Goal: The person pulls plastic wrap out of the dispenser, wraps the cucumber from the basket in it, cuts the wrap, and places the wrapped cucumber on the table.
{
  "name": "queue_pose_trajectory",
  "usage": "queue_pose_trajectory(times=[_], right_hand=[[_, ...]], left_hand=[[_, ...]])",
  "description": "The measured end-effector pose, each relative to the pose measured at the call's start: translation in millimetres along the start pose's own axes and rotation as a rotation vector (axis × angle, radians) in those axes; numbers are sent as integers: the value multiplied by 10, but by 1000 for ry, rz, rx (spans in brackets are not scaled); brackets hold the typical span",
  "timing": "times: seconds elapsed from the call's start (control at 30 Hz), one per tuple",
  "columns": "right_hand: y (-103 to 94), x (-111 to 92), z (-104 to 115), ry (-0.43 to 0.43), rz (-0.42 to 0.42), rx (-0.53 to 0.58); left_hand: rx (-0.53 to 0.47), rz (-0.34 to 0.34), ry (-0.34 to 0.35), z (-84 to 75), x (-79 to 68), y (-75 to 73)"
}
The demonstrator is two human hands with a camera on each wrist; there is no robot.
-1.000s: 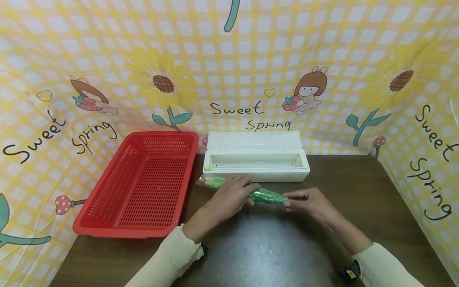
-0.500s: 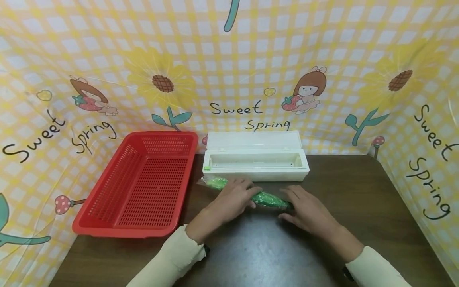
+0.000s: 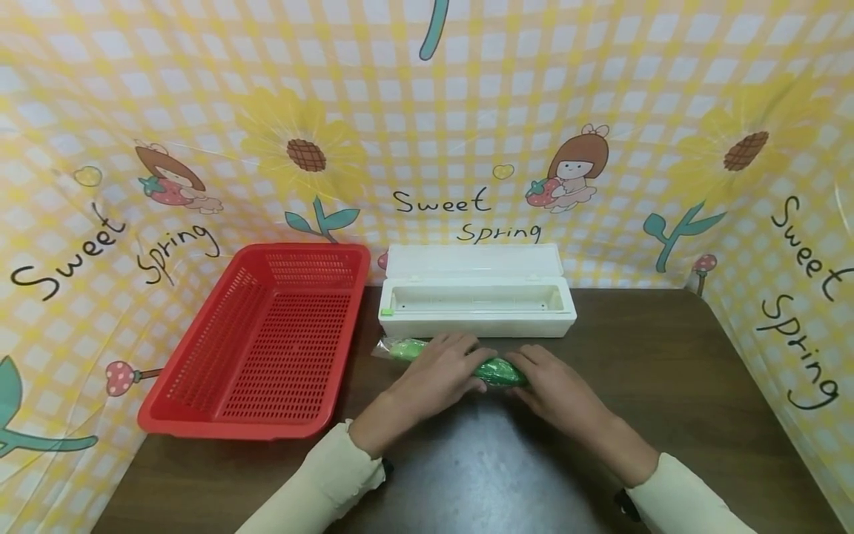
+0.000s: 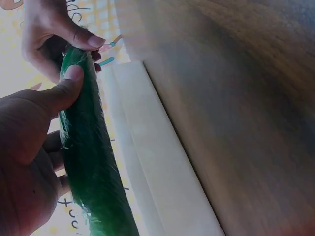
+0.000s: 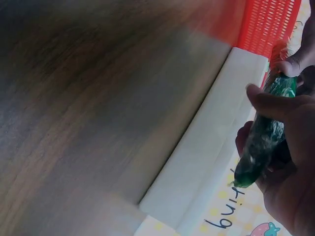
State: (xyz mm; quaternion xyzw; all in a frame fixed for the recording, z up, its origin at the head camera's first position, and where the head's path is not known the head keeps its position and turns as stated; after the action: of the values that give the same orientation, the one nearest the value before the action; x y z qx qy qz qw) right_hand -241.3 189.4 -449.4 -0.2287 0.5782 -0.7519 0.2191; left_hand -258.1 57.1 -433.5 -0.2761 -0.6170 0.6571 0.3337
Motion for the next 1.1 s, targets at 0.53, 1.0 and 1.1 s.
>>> queue_pose_trajectory(times=[0.53,1.0,1.1], right_hand=[[-222,-192,-63,-84,-174,-21],[-271,-223,-142,-114,-133,42],[-281,-211,-164,-121,-120,108]], left_hand=[[-736,149,-342,592,-464,-82],[-463,190,-30,364,-487,-104],[-184,107,-18,294,-477,-185]])
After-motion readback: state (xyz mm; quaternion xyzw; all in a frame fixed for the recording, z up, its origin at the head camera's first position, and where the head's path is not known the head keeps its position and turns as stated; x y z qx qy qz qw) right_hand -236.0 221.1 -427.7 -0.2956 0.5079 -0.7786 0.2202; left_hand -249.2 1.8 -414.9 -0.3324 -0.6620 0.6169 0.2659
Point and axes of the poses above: each hand's wrist, its own x-axis towards the middle knuckle, its own y-axis out of the palm, z = x × y, the point moved 7 cm from there along x, towards the middle knuckle, and after that the axes turned 13 degrees about z, right-handed, at the moved point
